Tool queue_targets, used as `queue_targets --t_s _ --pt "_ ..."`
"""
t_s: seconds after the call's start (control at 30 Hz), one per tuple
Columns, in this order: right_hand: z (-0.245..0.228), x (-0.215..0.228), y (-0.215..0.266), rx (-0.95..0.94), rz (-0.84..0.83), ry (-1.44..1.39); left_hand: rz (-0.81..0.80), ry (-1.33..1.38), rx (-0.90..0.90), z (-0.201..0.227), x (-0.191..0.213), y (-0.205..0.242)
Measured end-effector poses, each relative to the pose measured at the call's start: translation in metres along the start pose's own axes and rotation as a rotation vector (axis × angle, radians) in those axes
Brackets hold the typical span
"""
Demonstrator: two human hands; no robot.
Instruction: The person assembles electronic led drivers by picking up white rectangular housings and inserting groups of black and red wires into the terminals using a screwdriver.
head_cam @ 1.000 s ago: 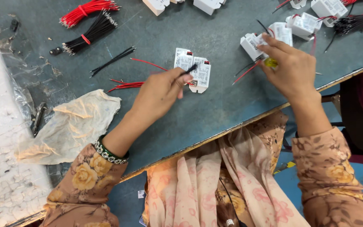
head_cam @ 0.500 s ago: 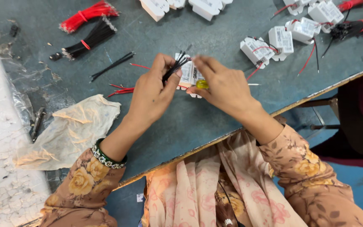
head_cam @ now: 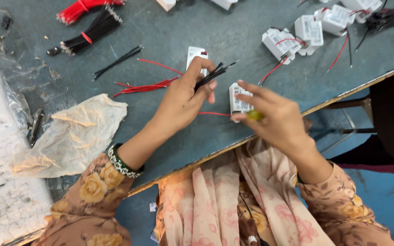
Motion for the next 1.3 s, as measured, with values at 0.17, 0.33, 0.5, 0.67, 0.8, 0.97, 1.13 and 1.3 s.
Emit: queue_targets --t_s 0.17,0.33,0.5,0.67,0.8,0.97,1.13,1.3 --pt "0.028 0.023 0.004 -0.276 0.236 -0.484 -0.120 0.227 -0.038 -0.007 -0.022 0.003" --pt "0.023 0.010 -0.012 -0.257 0.206 -0.516 -0.177 0.232 -0.047 0.003 -0.028 0.011" --pt "0.028 -0.001 -0.012 -0.293 0.181 -0.639 -0.161 0.253 -0.010 0.000 -0.027 0.012" --pt "0.044 -0.003 0.010 -0.342 0.178 -0.465 -0.117 0.245 0.020 -0.004 -0.026 0.008" --pt "0.076 0.025 0.039 -0.196 0.482 -1.020 -0.052 -0.149 -0.088 0.004 -0.022 0.014" --pt "0.084 0.022 0.053 -0.093 0.628 -1.478 -0.086 -0.376 -0.144 0.011 -0.031 0.022" --pt "0.060 0.002 0.035 -0.067 0.522 -1.471 -0.101 -0.424 -0.161 0.010 -0.033 0.023" --pt "0.062 -0.004 0.032 -0.123 0.609 -1.486 -0.089 -0.399 -0.177 0.009 -0.037 0.024"
Point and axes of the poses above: each hand's wrist, its own y-axis away from the middle knuckle, its own x-axis out of the back of the hand, z = x × y, the point moved 9 cm from there along -y, towards the middle knuckle, and after that the axes turned 2 degrees about z, right-handed, at the moved point
